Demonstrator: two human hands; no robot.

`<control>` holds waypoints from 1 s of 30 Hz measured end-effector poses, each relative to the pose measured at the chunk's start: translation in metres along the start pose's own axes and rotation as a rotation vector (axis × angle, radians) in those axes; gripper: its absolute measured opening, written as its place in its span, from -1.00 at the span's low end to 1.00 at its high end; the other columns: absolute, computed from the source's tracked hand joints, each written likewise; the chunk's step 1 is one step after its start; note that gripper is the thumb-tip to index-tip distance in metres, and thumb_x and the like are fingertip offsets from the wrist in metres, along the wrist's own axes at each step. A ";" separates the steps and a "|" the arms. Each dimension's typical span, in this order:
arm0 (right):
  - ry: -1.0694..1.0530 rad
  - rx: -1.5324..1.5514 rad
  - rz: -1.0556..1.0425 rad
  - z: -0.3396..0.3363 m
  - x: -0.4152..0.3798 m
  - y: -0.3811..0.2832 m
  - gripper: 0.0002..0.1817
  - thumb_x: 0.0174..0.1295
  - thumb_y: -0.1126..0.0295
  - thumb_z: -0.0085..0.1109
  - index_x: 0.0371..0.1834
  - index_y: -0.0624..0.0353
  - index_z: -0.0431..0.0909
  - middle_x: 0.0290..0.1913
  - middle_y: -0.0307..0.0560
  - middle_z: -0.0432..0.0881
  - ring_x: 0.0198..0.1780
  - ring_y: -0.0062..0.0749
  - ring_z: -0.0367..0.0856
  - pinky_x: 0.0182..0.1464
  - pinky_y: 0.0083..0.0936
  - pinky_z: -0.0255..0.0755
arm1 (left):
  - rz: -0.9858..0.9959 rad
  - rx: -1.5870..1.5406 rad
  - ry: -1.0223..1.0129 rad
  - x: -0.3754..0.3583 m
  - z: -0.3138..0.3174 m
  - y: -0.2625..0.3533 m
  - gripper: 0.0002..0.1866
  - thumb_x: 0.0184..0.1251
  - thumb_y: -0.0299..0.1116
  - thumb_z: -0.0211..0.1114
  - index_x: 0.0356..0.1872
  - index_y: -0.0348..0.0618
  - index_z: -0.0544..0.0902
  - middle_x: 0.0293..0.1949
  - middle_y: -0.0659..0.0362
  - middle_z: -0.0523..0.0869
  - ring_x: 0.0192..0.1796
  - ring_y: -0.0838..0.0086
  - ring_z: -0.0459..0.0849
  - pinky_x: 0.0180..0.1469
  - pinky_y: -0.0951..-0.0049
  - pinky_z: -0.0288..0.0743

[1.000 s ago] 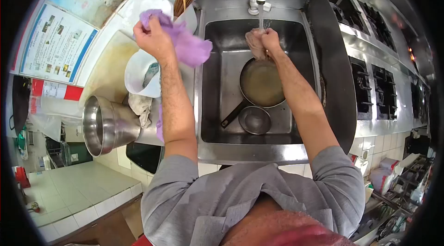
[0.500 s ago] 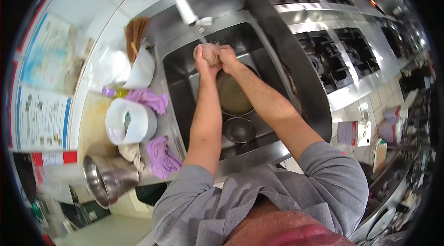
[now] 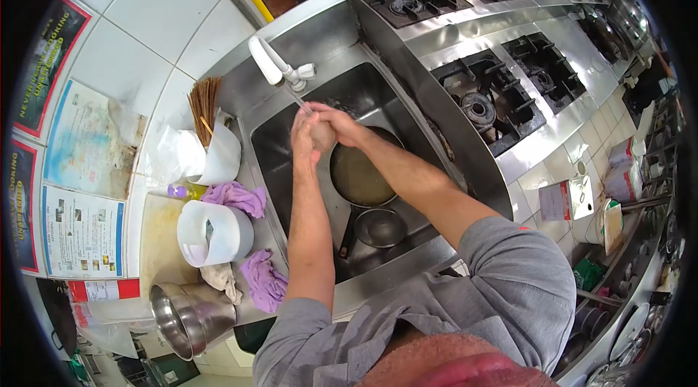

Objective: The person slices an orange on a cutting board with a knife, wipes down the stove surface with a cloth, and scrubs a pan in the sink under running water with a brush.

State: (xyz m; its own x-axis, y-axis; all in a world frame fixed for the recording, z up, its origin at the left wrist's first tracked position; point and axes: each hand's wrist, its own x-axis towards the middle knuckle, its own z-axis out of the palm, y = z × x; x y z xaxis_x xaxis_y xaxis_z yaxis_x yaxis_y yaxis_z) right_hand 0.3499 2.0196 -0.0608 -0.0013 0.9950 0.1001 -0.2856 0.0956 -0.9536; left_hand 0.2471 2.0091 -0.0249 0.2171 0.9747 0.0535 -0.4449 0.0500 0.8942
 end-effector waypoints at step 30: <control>-0.030 -0.462 0.061 0.018 -0.261 -0.046 -0.29 -0.24 0.35 0.43 0.03 0.26 0.29 -0.05 -0.01 0.49 -0.04 -0.25 0.50 -0.01 -0.39 0.40 | -0.173 0.294 -0.076 -0.199 0.003 -0.014 -0.58 0.28 -0.15 0.16 0.04 -0.12 0.30 -0.18 0.23 0.47 -0.14 0.51 0.47 -0.06 0.49 0.37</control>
State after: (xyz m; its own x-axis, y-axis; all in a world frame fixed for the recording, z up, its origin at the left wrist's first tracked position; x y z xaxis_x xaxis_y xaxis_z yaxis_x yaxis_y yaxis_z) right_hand 0.3463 1.7547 -0.0382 -0.0345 0.9985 0.0419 0.1731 0.0473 -0.9838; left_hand 0.2131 1.8135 -0.0466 0.3362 0.9377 -0.0874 -0.1289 0.1377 0.9820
